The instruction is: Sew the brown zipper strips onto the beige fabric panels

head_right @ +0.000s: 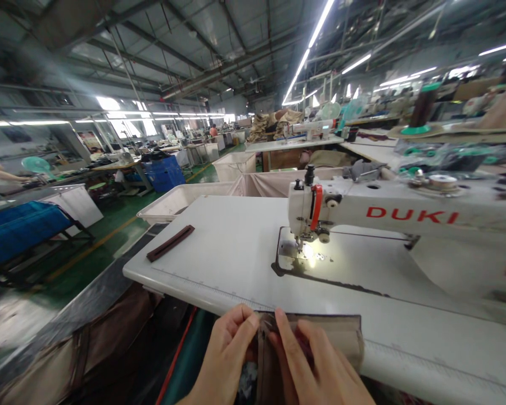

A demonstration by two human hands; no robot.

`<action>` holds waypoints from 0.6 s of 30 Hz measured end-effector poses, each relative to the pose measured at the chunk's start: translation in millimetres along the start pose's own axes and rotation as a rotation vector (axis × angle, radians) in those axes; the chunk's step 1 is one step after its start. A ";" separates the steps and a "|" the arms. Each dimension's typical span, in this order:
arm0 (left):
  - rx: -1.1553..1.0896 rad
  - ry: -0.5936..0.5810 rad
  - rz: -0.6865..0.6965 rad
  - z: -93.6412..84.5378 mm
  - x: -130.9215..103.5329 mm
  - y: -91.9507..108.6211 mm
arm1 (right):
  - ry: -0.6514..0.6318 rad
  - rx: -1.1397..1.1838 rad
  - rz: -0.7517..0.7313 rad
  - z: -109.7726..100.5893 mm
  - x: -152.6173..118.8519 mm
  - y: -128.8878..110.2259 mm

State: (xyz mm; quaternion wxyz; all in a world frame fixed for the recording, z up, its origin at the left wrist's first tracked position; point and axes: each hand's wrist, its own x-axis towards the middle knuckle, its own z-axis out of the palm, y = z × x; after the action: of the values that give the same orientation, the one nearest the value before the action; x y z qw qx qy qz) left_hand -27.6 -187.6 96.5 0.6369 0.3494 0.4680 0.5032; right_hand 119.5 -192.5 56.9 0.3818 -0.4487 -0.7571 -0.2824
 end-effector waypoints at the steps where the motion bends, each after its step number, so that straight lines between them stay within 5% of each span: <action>1: -0.002 0.003 0.005 0.4 0.1 -1.3 | 0.008 -0.005 0.012 0.5 -0.1 -1.2; 10: -0.217 0.031 -0.064 6.5 2.8 -8.7 | 0.035 0.030 0.045 9.8 -10.4 -2.8; 18: -0.149 -0.030 -0.176 14.5 -0.6 -18.3 | 0.047 0.005 0.127 7.0 -1.4 -4.0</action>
State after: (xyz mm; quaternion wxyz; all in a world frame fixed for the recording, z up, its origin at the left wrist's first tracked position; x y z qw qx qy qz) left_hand -8.1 -192.3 84.6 0.7098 0.2659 0.4487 0.4734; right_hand 114.1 -189.5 51.5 0.4177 -0.4880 -0.7187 -0.2662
